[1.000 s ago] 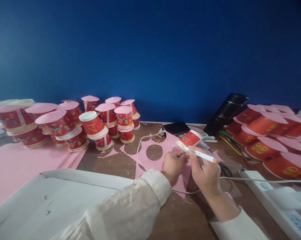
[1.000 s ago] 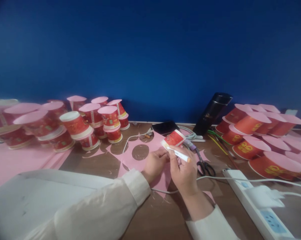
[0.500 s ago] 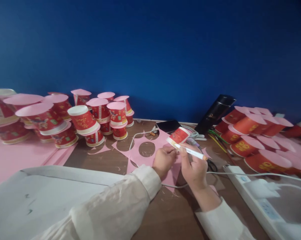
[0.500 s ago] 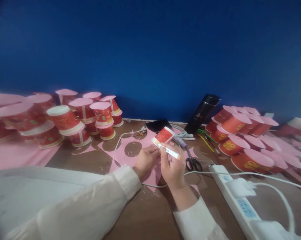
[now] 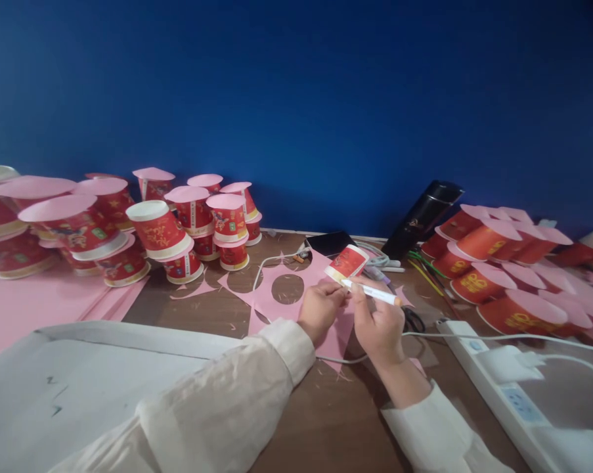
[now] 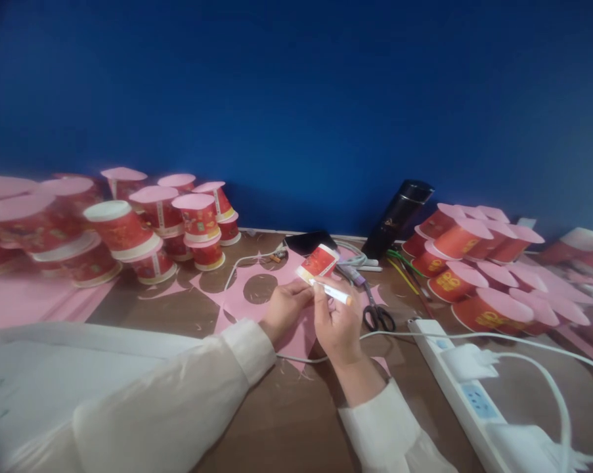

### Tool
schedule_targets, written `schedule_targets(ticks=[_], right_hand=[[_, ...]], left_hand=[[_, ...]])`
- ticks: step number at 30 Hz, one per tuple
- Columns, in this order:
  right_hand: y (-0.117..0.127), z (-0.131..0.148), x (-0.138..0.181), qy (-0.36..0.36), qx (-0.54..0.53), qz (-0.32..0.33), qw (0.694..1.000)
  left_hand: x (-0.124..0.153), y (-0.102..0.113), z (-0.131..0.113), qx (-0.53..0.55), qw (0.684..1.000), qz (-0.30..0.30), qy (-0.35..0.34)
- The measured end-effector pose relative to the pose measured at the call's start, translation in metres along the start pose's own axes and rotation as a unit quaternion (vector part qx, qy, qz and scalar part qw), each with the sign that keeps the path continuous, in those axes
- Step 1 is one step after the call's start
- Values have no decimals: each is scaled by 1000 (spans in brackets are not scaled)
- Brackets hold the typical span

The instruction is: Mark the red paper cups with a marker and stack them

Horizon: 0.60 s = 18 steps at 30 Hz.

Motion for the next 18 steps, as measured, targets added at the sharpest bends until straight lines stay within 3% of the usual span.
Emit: schedule_targets(ticks=[10,18], right_hand=[[0,0,-2,34,4,0,999],[0,-2,-1,-4,14,7,1000]], left_hand=[[1,-1,-4,-26,1000,-8,10],[-1,-1,7,-53,999,0,-4]])
Point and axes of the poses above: each hand's wrist, its own x-axis away from the middle knuckle, its own y-axis out of the back of the hand, z = x × y, the point moved 1 cm from there along -x, towards the middle knuckle, and after that the axes turned 3 degrees about -x, right-handed, at the moved point
